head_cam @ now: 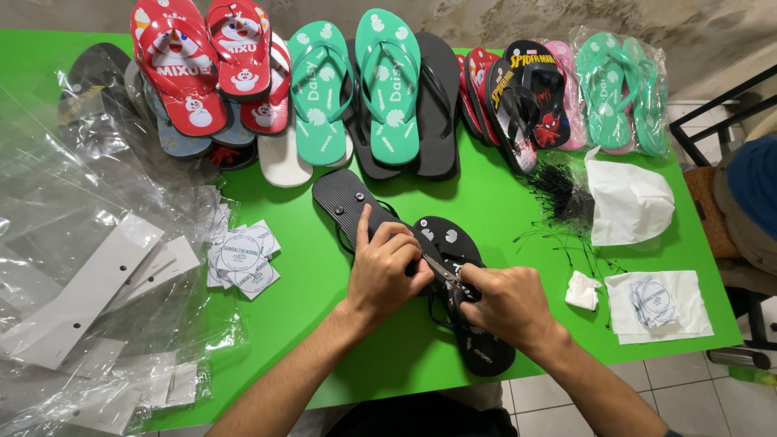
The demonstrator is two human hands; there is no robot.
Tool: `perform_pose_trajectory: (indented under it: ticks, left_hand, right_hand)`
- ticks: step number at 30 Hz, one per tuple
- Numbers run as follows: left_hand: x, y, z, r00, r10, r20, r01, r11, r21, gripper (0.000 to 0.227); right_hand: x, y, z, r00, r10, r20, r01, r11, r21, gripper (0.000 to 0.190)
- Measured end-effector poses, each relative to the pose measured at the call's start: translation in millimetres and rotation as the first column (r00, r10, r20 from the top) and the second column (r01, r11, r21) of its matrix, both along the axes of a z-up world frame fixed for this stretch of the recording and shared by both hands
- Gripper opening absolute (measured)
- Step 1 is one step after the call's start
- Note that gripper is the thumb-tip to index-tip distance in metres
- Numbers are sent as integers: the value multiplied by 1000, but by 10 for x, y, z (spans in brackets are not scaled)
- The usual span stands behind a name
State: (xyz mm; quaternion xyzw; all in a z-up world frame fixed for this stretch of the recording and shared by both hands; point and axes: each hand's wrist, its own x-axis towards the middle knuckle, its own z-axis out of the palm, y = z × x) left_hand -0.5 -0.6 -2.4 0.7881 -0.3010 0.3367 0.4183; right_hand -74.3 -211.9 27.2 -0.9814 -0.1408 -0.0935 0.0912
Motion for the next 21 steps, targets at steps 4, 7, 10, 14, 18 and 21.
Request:
perform_pose_trajectory:
  ticks: [4,7,10,14,18,21]
  left_hand:
    - [1,-1,-10,1000,2,2,-2,1000,-2,10]
    - [-1,4,-2,1000,3,-2,-3,1000,-1,9]
    - [8,9,8,1000,-1,-6,1,1000,-7,9]
    - [12,6,11,1000,-13,-20,12,999,-31,9]
    - [23,22,6,999,-12,-44,10,999,-48,8]
    - [17,19,12,999,-3,-55,0,999,-46,9]
  right_hand:
    - [4,-9,-5,1000,0,-3,0,1000,8,27]
    - [3,-28,-19,1000,-2,-5,2,1000,10,27]
    - [-4,-64,-86,1000,-23,-10,23,999,37,28]
    - [6,50,31,995,-80,-55,88,983,161,30]
    - [13,110,96,972,-185,-144,219,933,285,32]
    - [19,101,64,954,-233,-188,280,918,282,34]
